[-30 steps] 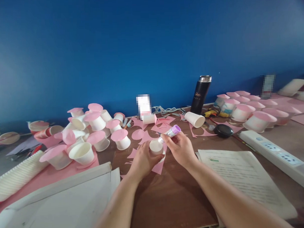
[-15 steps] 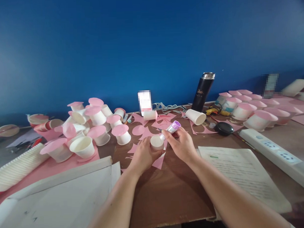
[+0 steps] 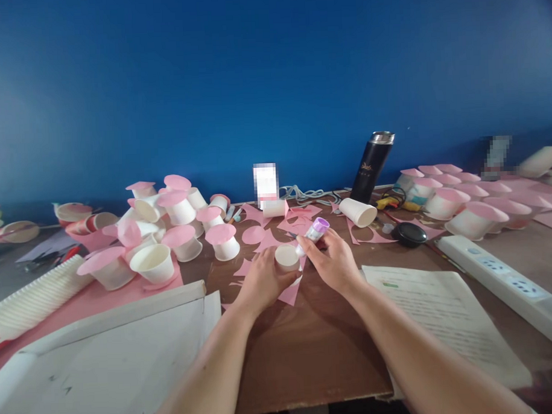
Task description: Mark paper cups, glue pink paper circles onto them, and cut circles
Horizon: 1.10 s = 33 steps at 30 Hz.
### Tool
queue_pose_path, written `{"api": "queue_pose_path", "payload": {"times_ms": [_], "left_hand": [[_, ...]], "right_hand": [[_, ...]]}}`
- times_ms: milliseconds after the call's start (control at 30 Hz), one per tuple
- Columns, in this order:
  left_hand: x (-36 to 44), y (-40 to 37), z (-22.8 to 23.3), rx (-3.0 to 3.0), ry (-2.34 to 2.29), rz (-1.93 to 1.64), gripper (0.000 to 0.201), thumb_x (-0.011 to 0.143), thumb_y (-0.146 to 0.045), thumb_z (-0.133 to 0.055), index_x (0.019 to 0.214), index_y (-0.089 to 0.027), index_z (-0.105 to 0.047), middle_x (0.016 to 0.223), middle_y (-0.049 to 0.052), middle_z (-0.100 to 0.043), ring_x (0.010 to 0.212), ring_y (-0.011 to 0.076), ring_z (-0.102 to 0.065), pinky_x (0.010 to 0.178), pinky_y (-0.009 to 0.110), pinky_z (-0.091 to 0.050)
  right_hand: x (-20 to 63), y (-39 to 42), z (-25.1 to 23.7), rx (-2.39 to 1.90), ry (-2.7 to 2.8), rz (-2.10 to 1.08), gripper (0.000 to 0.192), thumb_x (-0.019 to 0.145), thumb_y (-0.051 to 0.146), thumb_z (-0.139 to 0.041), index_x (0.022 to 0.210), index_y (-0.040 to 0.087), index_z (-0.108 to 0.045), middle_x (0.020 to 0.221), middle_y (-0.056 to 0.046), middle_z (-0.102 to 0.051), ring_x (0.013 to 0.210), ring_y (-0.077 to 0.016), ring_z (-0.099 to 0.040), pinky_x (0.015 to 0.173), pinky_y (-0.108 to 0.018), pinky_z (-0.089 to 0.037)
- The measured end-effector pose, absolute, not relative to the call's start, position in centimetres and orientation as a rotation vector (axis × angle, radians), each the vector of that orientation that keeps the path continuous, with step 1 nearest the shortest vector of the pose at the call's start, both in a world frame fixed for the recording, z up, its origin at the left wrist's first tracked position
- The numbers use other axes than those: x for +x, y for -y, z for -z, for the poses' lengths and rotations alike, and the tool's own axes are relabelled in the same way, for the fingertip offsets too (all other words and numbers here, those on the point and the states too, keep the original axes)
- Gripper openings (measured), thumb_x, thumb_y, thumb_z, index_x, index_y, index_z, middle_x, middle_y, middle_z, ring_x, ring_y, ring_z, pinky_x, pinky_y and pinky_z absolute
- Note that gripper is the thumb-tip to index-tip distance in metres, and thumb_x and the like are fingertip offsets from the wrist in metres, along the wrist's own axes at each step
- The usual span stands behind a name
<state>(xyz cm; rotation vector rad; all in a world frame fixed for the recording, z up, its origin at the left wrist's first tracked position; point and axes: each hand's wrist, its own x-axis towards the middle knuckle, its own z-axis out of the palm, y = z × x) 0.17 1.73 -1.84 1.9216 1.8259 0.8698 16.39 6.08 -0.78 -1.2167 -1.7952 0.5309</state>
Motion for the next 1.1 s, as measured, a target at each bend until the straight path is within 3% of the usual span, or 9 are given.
{"api": "queue_pose_path", "payload": {"times_ms": [267,500,700,867,1100], "left_hand": [[0.1,-1.8,2.0,1.937,-1.827,-0.882,0.033,0.072,-0.038,-0.069,0.097,-0.018,-0.058,0.100,0.009,-0.065,0.097,0.0267,-0.058,0.082,0.038,-0.045],[0.0,-1.8,2.2,1.949,-1.830,-0.867,0.034,0.073,-0.039,-0.068,0.099,-0.018,-0.058,0.101,0.010,-0.064,0.101,0.0279,-0.057,0.084,0.039,-0.044],[0.2,-1.7,2.3,1.915,-1.833,-0.882,0.041,0.073,-0.038,-0.068,0.106,-0.018,-0.057,0.107,0.010,-0.063,0.103,0.0282,-0.056,0.086,0.039,-0.044],[0.2,-1.7,2.6,1.900,-1.813,-0.910,0.044,0.072,-0.039,-0.069,0.108,-0.018,-0.056,0.108,0.009,-0.064,0.102,0.0266,-0.057,0.086,0.037,-0.044],[0.2,-1.7,2.4,1.938,-1.792,-0.914,0.039,0.072,-0.041,-0.070,0.100,-0.017,-0.058,0.101,0.009,-0.064,0.098,0.0267,-0.057,0.083,0.037,-0.044]], "right_hand": [[16.4,-5.8,0.5,-1.140,1.843,-0.525,0.030,0.085,0.050,-0.057,0.080,0.022,-0.063,0.085,-0.004,-0.060,0.076,-0.0191,-0.058,0.069,-0.032,-0.043],[16.2,-6.0,1.1,-1.007,1.820,-0.487,0.020,0.084,0.042,-0.062,0.089,0.024,-0.067,0.096,-0.004,-0.060,0.079,-0.0184,-0.059,0.071,-0.031,-0.046],[15.7,-6.6,1.7,-0.938,1.814,-0.499,0.026,0.085,0.037,-0.062,0.108,0.028,-0.068,0.107,-0.004,-0.062,0.099,-0.0208,-0.061,0.088,-0.034,-0.048],[15.7,-6.9,1.7,-0.869,1.821,-0.472,0.023,0.084,0.034,-0.064,0.106,0.027,-0.068,0.110,-0.004,-0.065,0.105,-0.0226,-0.061,0.093,-0.037,-0.047],[15.7,-6.7,1.4,-0.926,1.760,-0.592,0.025,0.089,0.040,-0.056,0.103,0.021,-0.064,0.101,-0.006,-0.070,0.098,-0.0233,-0.065,0.090,-0.038,-0.048]]}}
